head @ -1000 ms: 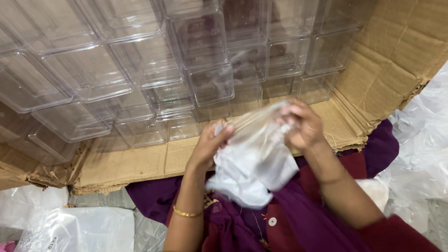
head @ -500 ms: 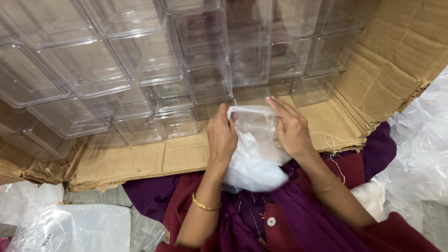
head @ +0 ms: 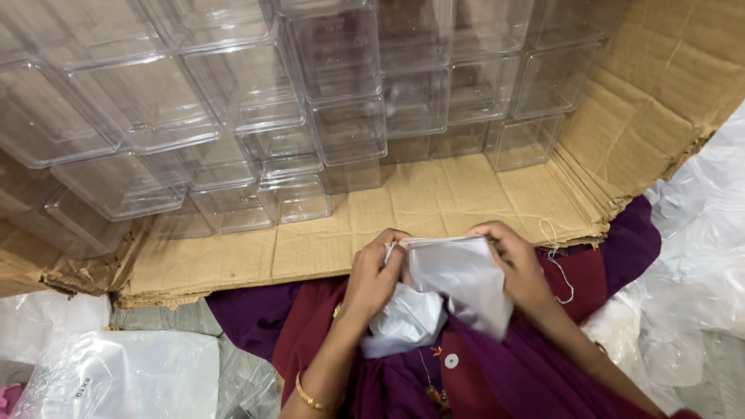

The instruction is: The person sits on the floor and repeatedly picks up clear plastic containers, places them into a white plastic bag, and sets the bag aside. The person continues this cycle with multiple containers from a cardboard box.

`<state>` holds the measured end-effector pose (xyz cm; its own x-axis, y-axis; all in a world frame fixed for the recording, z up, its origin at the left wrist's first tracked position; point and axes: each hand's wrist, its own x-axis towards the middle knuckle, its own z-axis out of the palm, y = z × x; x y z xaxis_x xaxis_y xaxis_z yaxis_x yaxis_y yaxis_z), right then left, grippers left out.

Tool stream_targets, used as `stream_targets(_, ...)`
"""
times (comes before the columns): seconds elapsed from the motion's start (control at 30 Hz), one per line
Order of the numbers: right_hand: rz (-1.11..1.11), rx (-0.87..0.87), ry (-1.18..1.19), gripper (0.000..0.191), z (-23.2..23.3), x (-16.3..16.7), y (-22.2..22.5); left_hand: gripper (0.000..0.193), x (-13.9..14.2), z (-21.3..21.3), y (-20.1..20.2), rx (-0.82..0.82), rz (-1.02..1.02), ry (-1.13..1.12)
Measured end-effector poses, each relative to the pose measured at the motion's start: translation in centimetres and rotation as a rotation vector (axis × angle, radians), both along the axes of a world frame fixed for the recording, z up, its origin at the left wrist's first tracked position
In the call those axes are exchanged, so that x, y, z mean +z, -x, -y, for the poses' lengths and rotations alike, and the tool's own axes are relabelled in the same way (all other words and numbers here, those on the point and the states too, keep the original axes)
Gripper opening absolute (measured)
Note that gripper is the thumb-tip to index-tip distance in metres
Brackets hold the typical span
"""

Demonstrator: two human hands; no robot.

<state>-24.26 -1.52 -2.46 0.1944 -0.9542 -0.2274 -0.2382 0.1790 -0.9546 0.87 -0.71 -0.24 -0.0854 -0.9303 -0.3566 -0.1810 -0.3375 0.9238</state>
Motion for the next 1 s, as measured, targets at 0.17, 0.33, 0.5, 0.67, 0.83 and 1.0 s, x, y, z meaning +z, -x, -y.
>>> stream_targets(0.17, -0.317, 0.169, 0.405, 0.037, 0.4, 0.9, 0.0, 0.034, -1.9, -0.7, 0.1, 0.023, 0.240, 0.051)
stream_targets(0.33, -0.328, 0.181, 0.299, 0.028, 0.0, 0.8, 0.1, 0.034, -1.7, -0.9, 0.0, 0.004, 0.266, 0.018)
stream_targets(0.5, 0.405, -0.062, -0.209, 0.026, -0.3, 0.4, 0.8, 0.032, 0.6, -0.7, 0.6, -0.033, 0.044, 0.077)
stream_targets(0.67, 0.441, 0.545, 0.234, 0.050, -0.7, 1.0, -0.7, 0.031, 1.8, 2.9, 2.6, -0.064, 0.106, 0.279)
stream_targets(0.83, 0.491, 0.126, 0.137, 0.064, 1.2, 3.5, 1.9, 0.025, -0.7, 5.4, 3.8, -0.161, -0.078, 0.282)
stream_targets(1.0, 0.614, -0.564, 0.354, 0.057, 4.2, 6.9, 18.8, 0.041, -4.2, 4.6, 2.3, -0.102, -0.231, 0.082)
